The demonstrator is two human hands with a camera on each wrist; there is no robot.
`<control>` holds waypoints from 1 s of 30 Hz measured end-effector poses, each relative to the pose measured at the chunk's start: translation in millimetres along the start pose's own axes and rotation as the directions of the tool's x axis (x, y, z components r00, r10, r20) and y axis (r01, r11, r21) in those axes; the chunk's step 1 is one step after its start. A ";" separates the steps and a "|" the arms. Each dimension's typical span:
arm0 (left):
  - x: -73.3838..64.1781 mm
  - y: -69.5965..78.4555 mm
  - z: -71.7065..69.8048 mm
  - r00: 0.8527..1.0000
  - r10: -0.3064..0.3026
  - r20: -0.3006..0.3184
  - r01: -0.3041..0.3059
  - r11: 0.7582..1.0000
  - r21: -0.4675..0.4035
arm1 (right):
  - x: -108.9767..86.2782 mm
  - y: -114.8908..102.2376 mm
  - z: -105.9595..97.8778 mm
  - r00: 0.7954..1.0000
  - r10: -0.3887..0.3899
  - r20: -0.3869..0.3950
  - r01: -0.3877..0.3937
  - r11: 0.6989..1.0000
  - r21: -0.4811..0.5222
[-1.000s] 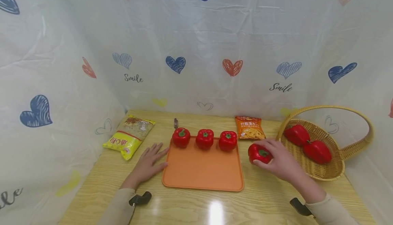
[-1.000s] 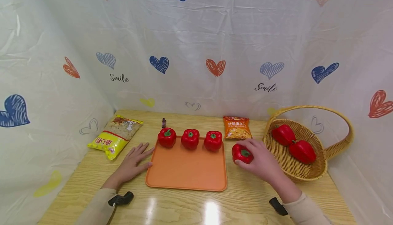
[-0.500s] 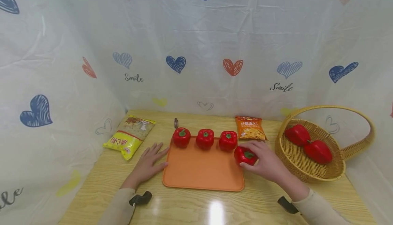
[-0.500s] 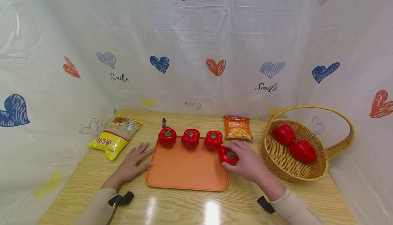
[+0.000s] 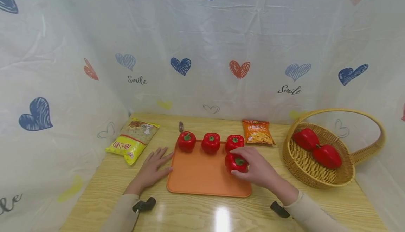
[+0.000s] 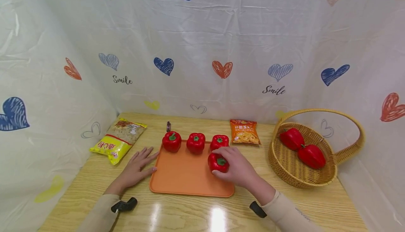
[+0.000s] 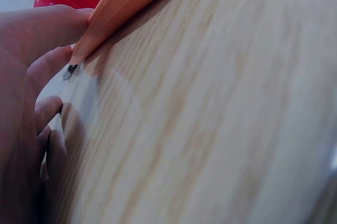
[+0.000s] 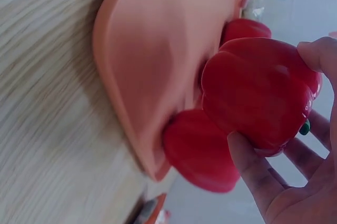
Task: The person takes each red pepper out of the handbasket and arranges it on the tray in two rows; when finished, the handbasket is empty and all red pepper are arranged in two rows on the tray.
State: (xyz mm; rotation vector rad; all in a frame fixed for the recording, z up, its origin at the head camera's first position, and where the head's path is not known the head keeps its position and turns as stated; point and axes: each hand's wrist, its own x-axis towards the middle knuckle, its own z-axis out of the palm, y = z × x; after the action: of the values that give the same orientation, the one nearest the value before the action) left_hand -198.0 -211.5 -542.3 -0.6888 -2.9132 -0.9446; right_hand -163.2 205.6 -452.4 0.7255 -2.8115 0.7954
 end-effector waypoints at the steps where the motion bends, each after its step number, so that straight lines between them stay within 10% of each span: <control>1: -0.1 0.1 -0.1 1.000 0.000 0.000 0.000 1.000 0.001 | 1.7 -1.5 2.1 1.000 -0.007 0.002 0.007 1.000 0.001; 30: -0.2 -2.3 1.8 1.000 0.005 -0.002 -0.005 1.000 0.000 | 49.7 -47.4 54.8 0.979 -0.081 0.188 0.085 0.996 -0.012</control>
State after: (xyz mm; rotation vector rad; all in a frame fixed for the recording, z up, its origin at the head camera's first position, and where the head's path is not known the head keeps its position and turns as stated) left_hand -198.5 -212.3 -545.0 -0.6946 -2.9087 -0.9437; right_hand -183.5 121.1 -464.9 0.9551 -2.9246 0.7187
